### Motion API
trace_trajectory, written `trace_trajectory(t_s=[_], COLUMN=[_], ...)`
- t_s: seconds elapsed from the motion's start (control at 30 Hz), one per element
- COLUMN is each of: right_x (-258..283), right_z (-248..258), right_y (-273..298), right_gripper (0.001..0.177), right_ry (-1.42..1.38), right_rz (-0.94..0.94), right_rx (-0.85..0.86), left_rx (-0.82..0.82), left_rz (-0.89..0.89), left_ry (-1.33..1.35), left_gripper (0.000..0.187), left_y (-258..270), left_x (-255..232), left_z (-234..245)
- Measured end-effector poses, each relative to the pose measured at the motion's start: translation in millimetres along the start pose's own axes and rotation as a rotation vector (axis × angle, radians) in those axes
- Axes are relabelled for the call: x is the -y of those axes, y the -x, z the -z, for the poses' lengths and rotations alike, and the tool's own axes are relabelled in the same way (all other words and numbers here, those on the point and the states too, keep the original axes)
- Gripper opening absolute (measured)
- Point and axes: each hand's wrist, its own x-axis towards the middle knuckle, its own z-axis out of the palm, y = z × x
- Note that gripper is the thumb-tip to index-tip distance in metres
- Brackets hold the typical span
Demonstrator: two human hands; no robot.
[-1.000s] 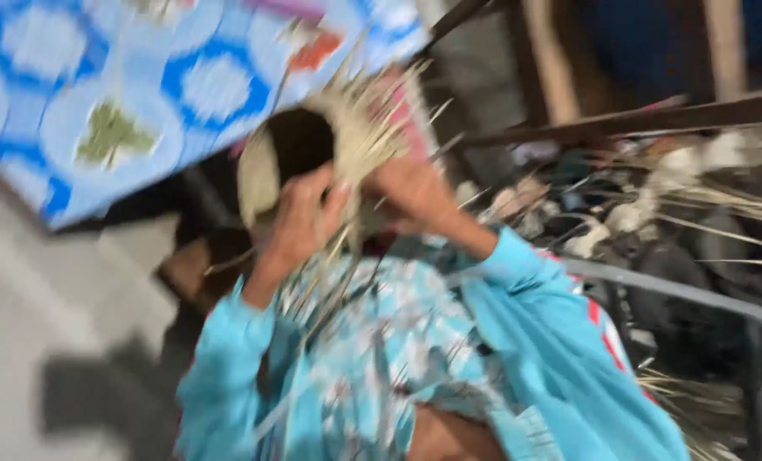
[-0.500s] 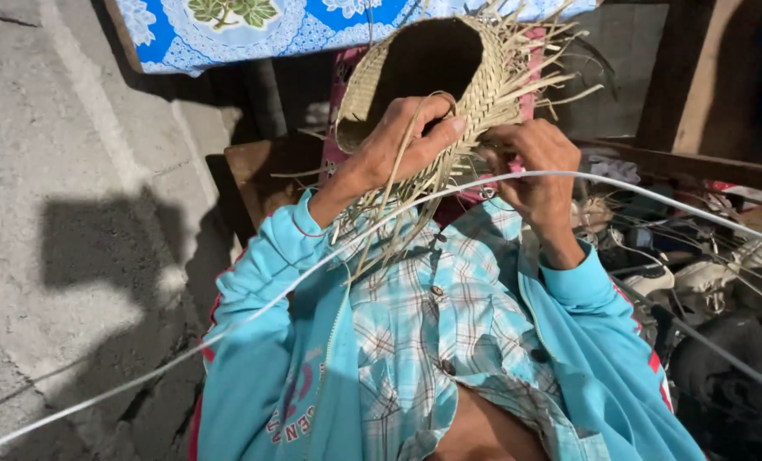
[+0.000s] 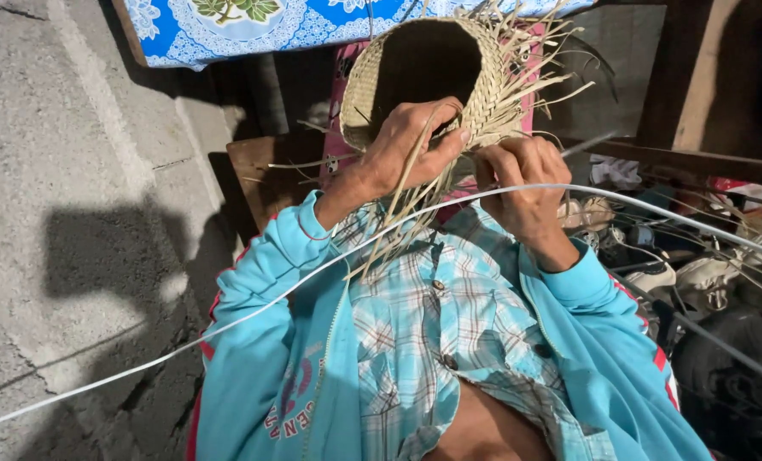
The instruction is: The person is weaving a hat using dried straw or grass strands, carefully tucking and pulling them to form the structure.
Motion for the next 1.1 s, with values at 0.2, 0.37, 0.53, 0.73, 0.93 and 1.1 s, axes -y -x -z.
trace_trajectory(t_s=[0.2, 0.37, 0.53, 0.73, 0.93, 1.1], right_x=[8, 13, 5, 2, 24, 32], right_z=[10, 18, 19, 39, 69, 63], right_y=[2, 2, 6, -1, -35, -51], right_gripper=[0.004, 0.008, 0.008, 0.005, 0.012, 0.014], right_ry=[-0.023, -0.08, -0.107, -0.283, -0.72, -0.741], right_rz=[-0.013, -0.102, -0.147, -0.245, -0.772, -0.586], right_rx=[0.004, 0.09, 0.131, 0.146, 0.338, 0.348], left_rx=[-0.018, -0.026, -0.035, -0.039, -0.015, -0.041], left_rz=[-0.008, -0.013, -0.027, -0.004, -0.019, -0.044], left_ry=[-0.034, -0.049, -0.091, -0.103, -0.258, -0.39], left_gripper=[0.008, 0.008, 0.008, 0.013, 0.025, 0.029], left_y=[5, 8, 8, 12, 16, 15], left_x=[-4, -1, -2, -6, 1, -20], left_z=[-6, -7, -7, -6, -15, -19])
